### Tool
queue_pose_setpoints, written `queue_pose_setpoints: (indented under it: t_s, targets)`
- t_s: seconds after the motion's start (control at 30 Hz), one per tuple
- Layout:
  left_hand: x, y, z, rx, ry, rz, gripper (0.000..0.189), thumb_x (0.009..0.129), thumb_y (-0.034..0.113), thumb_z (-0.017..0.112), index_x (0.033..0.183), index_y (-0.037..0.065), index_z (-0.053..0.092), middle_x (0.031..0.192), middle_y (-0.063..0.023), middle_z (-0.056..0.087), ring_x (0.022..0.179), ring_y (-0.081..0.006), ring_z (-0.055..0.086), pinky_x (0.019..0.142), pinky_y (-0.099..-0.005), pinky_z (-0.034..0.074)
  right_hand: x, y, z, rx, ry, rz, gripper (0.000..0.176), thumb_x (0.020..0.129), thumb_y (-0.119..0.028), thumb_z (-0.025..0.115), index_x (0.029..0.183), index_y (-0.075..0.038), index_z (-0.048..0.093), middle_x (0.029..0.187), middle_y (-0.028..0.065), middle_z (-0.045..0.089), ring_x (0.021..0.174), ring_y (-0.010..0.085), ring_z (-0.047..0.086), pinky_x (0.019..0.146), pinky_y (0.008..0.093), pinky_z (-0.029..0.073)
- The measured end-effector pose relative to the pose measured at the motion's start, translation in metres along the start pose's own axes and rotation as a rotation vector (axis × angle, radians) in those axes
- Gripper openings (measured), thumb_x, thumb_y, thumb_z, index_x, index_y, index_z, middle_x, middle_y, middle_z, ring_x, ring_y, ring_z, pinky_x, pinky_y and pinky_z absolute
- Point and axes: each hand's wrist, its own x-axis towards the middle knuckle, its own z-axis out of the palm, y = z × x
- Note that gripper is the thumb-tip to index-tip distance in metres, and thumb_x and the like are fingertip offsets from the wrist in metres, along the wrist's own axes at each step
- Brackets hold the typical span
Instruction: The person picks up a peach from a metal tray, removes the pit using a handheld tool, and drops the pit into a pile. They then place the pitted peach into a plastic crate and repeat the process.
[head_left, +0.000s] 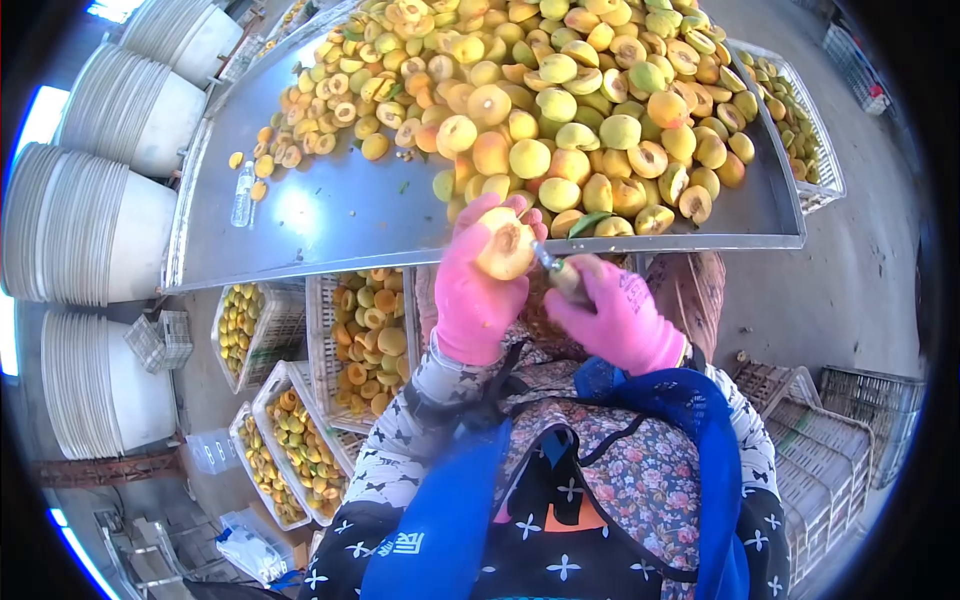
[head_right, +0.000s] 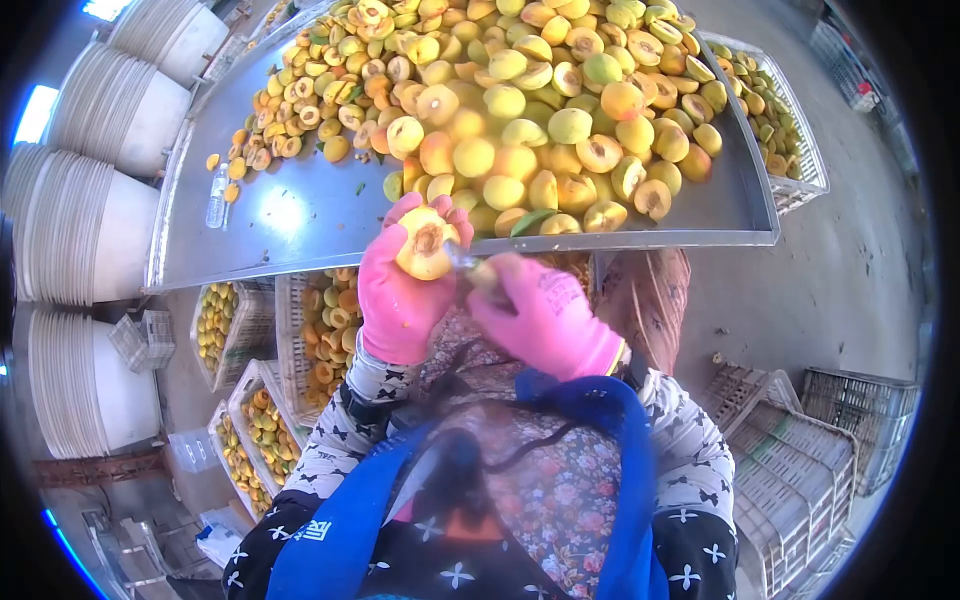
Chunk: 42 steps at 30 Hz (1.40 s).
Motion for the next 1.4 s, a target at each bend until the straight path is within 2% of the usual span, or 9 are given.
queue_pose_setpoints:
  t_s: [0.13, 0.5, 0.7, 0.8, 0.93, 1.03, 1.1, 1.23, 1.4]
  targets:
    - [0.000, -0.004, 0.003, 0.008, -0.047, -0.013, 0.039, 0.092, 0.018, 0.058, 0.130, 0.006, 0.053, 0.126, -0.0203, 0.058, 0.118, -0.0396, 0.054, 0.105, -0.0513, 0.043, 0.008, 0.007, -0.001, -0.326, 0.075, -0.091, 0.024, 0.087, -0.023, 0.066, 0.100, -0.007, 0.054, 0.086, 0.0155, 0.064, 0.077, 0.0359, 0.066, 0.067, 0.0476, 0.051]
    - [-0.004, -0.020, 0.011, 0.141, -0.019, 0.037, 0.031, 0.094, 0.009, 0.061, 0.124, 0.009, 0.051, 0.111, -0.0125, 0.058, 0.103, -0.0293, 0.057, 0.094, -0.0443, 0.048, 0.011, 0.010, 0.002, -0.586, -0.174, 0.012, 0.039, 0.084, -0.023, 0.069, 0.111, -0.001, 0.052, 0.096, 0.0159, 0.065, 0.082, 0.0358, 0.065, 0.070, 0.0469, 0.050]
    - [-0.003, -0.021, 0.006, 0.308, -0.022, 0.086, 0.031, 0.095, 0.015, 0.062, 0.122, 0.006, 0.052, 0.110, -0.0149, 0.061, 0.096, -0.0283, 0.062, 0.086, -0.0416, 0.053, -0.004, 0.016, 0.023, -0.132, -0.048, -0.087, 0.030, 0.086, -0.020, 0.067, 0.106, -0.002, 0.053, 0.080, 0.0196, 0.064, 0.073, 0.0396, 0.066, 0.062, 0.0487, 0.051]
    - [0.001, -0.012, 0.015, 0.530, -0.094, 0.161, 0.027, 0.098, 0.020, 0.059, 0.118, 0.002, 0.054, 0.106, -0.0150, 0.062, 0.093, -0.0261, 0.063, 0.083, -0.0394, 0.054, -0.001, 0.001, 0.016, 0.002, -0.095, 0.131, 0.021, 0.090, -0.020, 0.066, 0.099, -0.003, 0.056, 0.072, 0.0198, 0.062, 0.070, 0.0424, 0.063, 0.060, 0.0491, 0.049]
    - [0.000, -0.003, 0.029, 0.467, 0.149, 0.060, 0.035, 0.103, 0.031, 0.054, 0.106, -0.003, 0.061, 0.093, -0.0127, 0.065, 0.081, -0.0220, 0.064, 0.075, -0.0336, 0.056, -0.002, 0.001, 0.024, 0.089, -0.064, 0.050, 0.022, 0.093, -0.024, 0.065, 0.091, -0.004, 0.056, 0.069, 0.0201, 0.061, 0.068, 0.0435, 0.061, 0.058, 0.0465, 0.048]
    - [0.001, -0.004, 0.031, 0.561, 0.145, 0.057, 0.037, 0.102, 0.034, 0.056, 0.095, -0.002, 0.065, 0.084, -0.0095, 0.067, 0.069, -0.0179, 0.064, 0.067, -0.0281, 0.055, 0.009, -0.015, -0.002, 0.632, -0.498, 0.624, 0.021, 0.093, -0.022, 0.064, 0.091, -0.004, 0.057, 0.071, 0.0179, 0.062, 0.064, 0.0382, 0.063, 0.057, 0.0436, 0.048]
    - [0.008, -0.008, 0.018, 0.662, 0.112, 0.073, 0.034, 0.101, 0.032, 0.058, 0.093, -0.001, 0.066, 0.083, -0.0084, 0.068, 0.068, -0.0159, 0.064, 0.064, -0.0267, 0.054, 0.003, -0.006, 0.006, 0.377, -0.370, 0.448, 0.019, 0.092, -0.022, 0.064, 0.093, -0.004, 0.058, 0.072, 0.0153, 0.062, 0.062, 0.0324, 0.064, 0.057, 0.0409, 0.049]
    - [0.015, -0.010, 0.007, 0.728, 0.066, -0.005, 0.033, 0.101, 0.029, 0.060, 0.092, -0.002, 0.067, 0.082, -0.0104, 0.069, 0.064, -0.0167, 0.066, 0.058, -0.0268, 0.053, 0.001, 0.001, 0.004, 0.576, -0.452, 0.567, 0.018, 0.090, -0.017, 0.062, 0.092, -0.002, 0.053, 0.066, 0.0055, 0.060, 0.049, 0.0168, 0.059, 0.045, 0.0346, 0.044]
    - [0.022, -0.028, -0.011, 0.736, 0.143, -0.044, 0.039, 0.102, 0.034, 0.057, 0.091, -0.002, 0.068, 0.079, -0.0116, 0.069, 0.062, -0.0176, 0.065, 0.056, -0.0267, 0.053, -0.018, 0.032, 0.029, 0.057, -0.141, 0.096, 0.014, 0.088, -0.015, 0.063, 0.091, -0.003, 0.055, 0.066, 0.0036, 0.056, 0.049, 0.0142, 0.056, 0.044, 0.0310, 0.041]
